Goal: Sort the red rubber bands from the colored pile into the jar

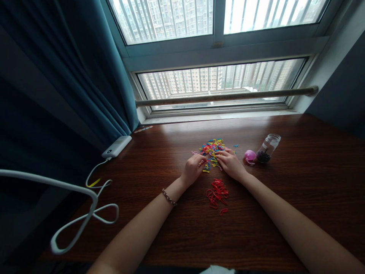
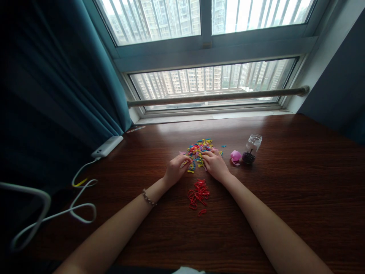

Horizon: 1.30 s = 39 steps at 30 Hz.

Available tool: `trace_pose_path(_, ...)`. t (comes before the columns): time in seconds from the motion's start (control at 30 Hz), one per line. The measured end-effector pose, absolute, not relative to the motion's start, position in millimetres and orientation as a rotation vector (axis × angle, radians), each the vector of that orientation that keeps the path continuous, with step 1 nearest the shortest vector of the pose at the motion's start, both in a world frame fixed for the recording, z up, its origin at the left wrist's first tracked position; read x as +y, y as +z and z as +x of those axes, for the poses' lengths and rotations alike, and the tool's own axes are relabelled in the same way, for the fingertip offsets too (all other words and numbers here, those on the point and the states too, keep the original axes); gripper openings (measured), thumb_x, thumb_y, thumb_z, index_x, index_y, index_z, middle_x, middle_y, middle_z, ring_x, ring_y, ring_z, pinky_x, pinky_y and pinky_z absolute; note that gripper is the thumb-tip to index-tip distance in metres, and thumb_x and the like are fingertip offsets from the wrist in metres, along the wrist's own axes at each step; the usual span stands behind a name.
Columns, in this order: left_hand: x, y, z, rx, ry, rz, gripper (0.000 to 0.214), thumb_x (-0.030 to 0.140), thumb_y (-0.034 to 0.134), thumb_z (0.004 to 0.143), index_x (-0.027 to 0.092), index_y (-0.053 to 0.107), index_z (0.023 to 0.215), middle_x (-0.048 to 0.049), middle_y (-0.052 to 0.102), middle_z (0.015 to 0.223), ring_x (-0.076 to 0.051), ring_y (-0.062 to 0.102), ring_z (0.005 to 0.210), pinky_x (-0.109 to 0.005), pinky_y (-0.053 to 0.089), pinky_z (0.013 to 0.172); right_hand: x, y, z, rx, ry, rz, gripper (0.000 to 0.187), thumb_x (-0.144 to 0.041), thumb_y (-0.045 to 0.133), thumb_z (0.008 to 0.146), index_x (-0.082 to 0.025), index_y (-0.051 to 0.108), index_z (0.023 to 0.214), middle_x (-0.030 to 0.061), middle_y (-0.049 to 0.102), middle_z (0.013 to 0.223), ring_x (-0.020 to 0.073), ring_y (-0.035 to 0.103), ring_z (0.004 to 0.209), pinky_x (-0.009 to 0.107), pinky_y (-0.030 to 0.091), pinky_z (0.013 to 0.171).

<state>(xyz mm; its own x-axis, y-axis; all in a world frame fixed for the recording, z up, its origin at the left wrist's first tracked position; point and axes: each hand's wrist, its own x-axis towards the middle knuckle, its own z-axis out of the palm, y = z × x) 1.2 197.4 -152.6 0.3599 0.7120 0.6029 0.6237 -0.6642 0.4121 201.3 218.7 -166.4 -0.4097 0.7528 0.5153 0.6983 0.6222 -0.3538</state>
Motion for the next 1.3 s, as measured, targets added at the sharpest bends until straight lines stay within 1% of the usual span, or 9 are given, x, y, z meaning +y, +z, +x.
trace_pose_path(0.2,175.1,-145.2,17.4,0.777,0.929,2.692,0.019,0.023,0.04,0.087,0.018,0.058,0.088,-0.0066,0.065,0.087,-0.015,0.058,0.087,-0.03,0.047,0.081,221.6,-171.9,203.1,-2.176,0.085,-1.219,0.03,-0.024,0.042,0.086,-0.022,0.062,0.108,0.007,0.06,0.11,0.0254,0.045,0.105,0.043,0.035,0.093)
trace_pose_path(0.4,164.9,-141.3,26.3,0.553,0.681,2.883,0.021,0.021,0.04,0.087,0.02,0.061,0.089,-0.004,0.065,0.096,-0.016,0.054,0.1,-0.031,0.041,0.09,222.0,-169.5,202.5,-2.131,0.092,-1.213,0.03,-0.018,0.039,0.086,-0.018,0.063,0.105,0.0063,0.062,0.106,0.0255,0.045,0.103,0.042,0.036,0.093)
trace_pose_path(0.5,164.9,-139.8,26.0,0.581,0.712,2.883,0.019,0.025,0.043,0.086,0.022,0.062,0.088,-0.003,0.065,0.097,-0.016,0.052,0.104,-0.031,0.04,0.092,222.3,-167.5,203.8,-2.054,0.125,-1.174,0.028,-0.016,0.042,0.084,-0.019,0.064,0.1,0.0074,0.064,0.101,0.0246,0.048,0.1,0.041,0.039,0.09)
trace_pose_path(0.63,170.7,-138.1,18.3,0.717,0.802,2.876,0.02,0.028,0.044,0.086,0.021,0.062,0.088,-0.004,0.065,0.097,-0.017,0.052,0.104,-0.033,0.039,0.092,221.3,-163.1,206.3,-1.924,0.163,-1.219,0.018,-0.019,0.052,0.079,-0.02,0.066,0.089,0.0063,0.066,0.089,0.0239,0.053,0.09,0.038,0.043,0.082)
trace_pose_path(0.73,184.0,-139.5,5.1,0.984,0.968,2.816,0.019,0.026,0.044,0.086,0.02,0.062,0.089,-0.0044,0.065,0.097,-0.017,0.052,0.103,-0.035,0.038,0.093,220.9,-160.7,207.9,-1.82,0.181,-1.31,0.011,-0.022,0.056,0.076,-0.02,0.066,0.078,0.0052,0.066,0.08,0.0232,0.056,0.083,0.036,0.043,0.076)
trace_pose_path(0.83,199.7,-143.8,-8.0,1.284,1.075,2.711,0.019,0.026,0.045,0.085,0.02,0.061,0.091,-0.005,0.063,0.097,-0.019,0.05,0.103,-0.037,0.037,0.094,221.2,-160.6,208.8,-1.77,0.198,-1.359,0.01,-0.024,0.055,0.076,-0.02,0.064,0.074,0.0047,0.066,0.077,0.022,0.057,0.078,0.034,0.043,0.073)
trace_pose_path(0.93,207.8,-148.6,-12.8,1.436,0.993,2.667,0.022,0.028,0.047,0.084,0.019,0.059,0.1,-0.0056,0.061,0.105,-0.021,0.045,0.108,-0.039,0.035,0.094,221.3,-161.4,208.8,-1.772,0.197,-1.38,0.011,-0.026,0.055,0.076,-0.02,0.063,0.075,0.0049,0.065,0.077,0.0211,0.058,0.076,0.032,0.042,0.071)
trace_pose_path(1.1,204.7,-152.9,-7.8,1.346,0.686,2.751,0.032,0.034,0.045,0.085,0.027,0.052,0.115,-0.0012,0.051,0.124,-0.024,0.032,0.121,-0.046,0.024,0.1,219.7,-160.0,207.8,-1.786,0.185,-1.37,0.013,-0.026,0.052,0.078,-0.019,0.063,0.077,0.0047,0.066,0.079,0.0197,0.058,0.075,0.031,0.042,0.07)
trace_pose_path(1.3,204.5,-154.4,-6.4,1.343,0.544,2.747,0.036,0.04,0.037,0.088,0.03,0.048,0.121,-0.0003,0.047,0.129,-0.025,0.029,0.123,-0.047,0.018,0.101,218.7,-158.0,208.1,-1.801,0.151,-1.329,0.011,-0.024,0.055,0.077,-0.02,0.063,0.073,0.0044,0.065,0.078,0.0208,0.057,0.08,0.031,0.042,0.073)
